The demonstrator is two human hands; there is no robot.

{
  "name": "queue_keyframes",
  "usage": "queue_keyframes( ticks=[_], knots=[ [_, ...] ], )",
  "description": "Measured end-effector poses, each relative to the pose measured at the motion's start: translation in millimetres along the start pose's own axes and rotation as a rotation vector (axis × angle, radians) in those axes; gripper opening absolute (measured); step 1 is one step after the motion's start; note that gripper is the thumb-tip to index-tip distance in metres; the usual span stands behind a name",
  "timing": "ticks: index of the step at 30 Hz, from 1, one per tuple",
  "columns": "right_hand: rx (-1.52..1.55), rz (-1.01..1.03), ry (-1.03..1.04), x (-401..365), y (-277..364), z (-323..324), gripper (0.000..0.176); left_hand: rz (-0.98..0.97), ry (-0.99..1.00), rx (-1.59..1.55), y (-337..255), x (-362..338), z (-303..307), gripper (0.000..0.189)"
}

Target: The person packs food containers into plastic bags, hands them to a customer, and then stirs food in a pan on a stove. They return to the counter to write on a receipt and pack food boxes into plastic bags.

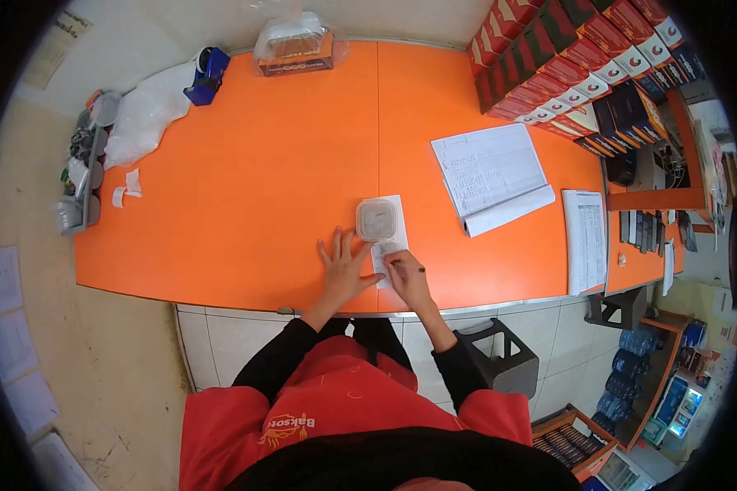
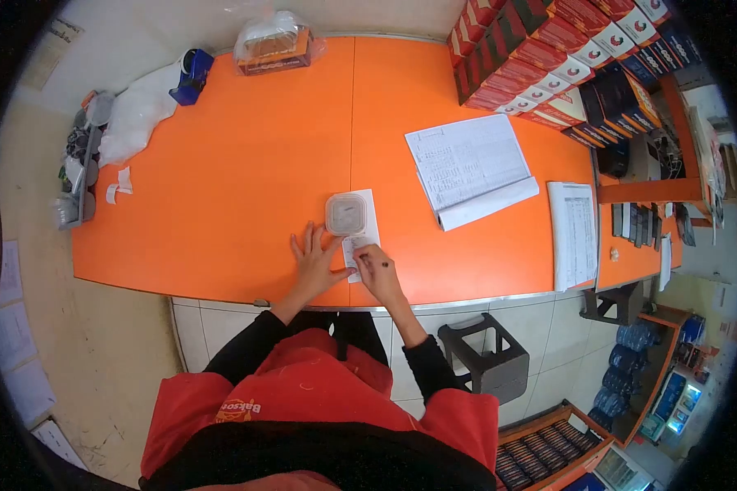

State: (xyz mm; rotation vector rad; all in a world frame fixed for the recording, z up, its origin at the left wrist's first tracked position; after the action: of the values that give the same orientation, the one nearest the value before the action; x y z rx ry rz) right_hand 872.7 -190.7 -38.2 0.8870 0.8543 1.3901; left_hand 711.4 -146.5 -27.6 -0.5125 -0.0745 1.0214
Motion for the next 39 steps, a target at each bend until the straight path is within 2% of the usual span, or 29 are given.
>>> queue_keyframes(
  ticks=[1,4,6,10,12,15,18,21,22,23,24,26,28,29,31,32,34,39],
  knots=[
    [-0.039,0.042,0.042,-5.4,1.1,2.5,0.012,-0.001,-0.004,-0.003,-0.1,0.3,-0.7,0.075],
    [-0.209,0.010,-0.145,-3.4,-5.5,23.3,0.017,0.001,0.017,-0.031,-1.7,1.5,5.5,0.075],
    [-0.242,-0.065,-0.153,3.0,-7.5,33.0,0.019,-0.022,0.045,-0.053,-0.1,-0.1,9.5,0.072],
    [-0.571,0.161,-0.084,22.0,-0.3,35.0,0.029,-0.137,0.009,-0.150,25.1,-8.8,7.8,0.058],
    [-0.517,0.223,-0.220,32.2,15.7,32.4,0.019,-0.173,-0.005,-0.213,43.3,-17.8,13.9,0.051],
    [-0.470,0.189,-0.501,78.0,66.8,4.2,0.015,-0.176,-0.099,-0.263,88.7,-29.0,43.5,0.041],
    [-0.273,0.375,-0.513,158.7,141.1,-62.0,0.014,-0.087,-0.237,-0.250,158.7,-34.8,88.7,0.034],
    [-0.043,0.445,-0.170,256.3,232.7,-165.2,0.015,0.013,-0.409,-0.159,247.1,-31.2,150.6,0.034],
    [-0.047,0.555,-0.062,297.6,255.6,-204.3,0.016,0.035,-0.474,-0.119,282.0,-21.0,181.0,0.034],
    [0.022,0.576,0.075,337.0,277.3,-242.1,0.019,0.071,-0.540,-0.039,325.4,-4.3,207.4,0.036],
    [0.089,0.607,0.092,378.7,287.9,-284.6,0.023,0.109,-0.610,0.039,369.4,17.0,237.1,0.038],
    [0.109,0.455,0.200,464.9,281.4,-368.7,0.022,0.215,-0.746,0.272,440.7,56.8,312.8,0.041],
    [-0.226,0.397,0.256,524.6,263.3,-426.6,0.020,0.190,-0.599,0.431,502.3,84.4,345.1,0.041],
    [-0.315,0.430,0.223,543.8,242.5,-449.4,0.020,0.180,-0.519,0.507,526.2,94.5,351.4,0.041],
    [-0.502,0.482,0.169,559.5,201.2,-481.1,0.019,0.254,-0.250,0.404,557.4,97.2,342.4,0.039],
    [-0.461,0.438,0.101,555.1,202.0,-481.5,0.017,0.292,-0.115,0.347,568.1,96.7,332.9,0.038],
    [-0.369,0.346,-0.035,540.3,219.5,-477.6,0.013,0.231,-0.136,0.326,581.7,95.0,324.3,0.036],
    [-0.558,0.406,0.057,553.2,223.4,-470.2,0.015,0.200,-0.171,0.286,587.1,98.0,327.6,0.037]
  ],
)
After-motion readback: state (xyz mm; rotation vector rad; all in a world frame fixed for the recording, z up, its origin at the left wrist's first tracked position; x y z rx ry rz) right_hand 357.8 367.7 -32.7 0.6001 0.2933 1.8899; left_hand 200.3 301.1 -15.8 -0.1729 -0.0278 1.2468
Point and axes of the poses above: each hand's wrist, its own x-axis towards the middle knuckle, its own z-axis out of the back of the hand, y = z × x, the point moved 1 cm from there along x, towards the middle knuckle, and after that the axes turned 8 degrees about y, right-handed, at the moved point
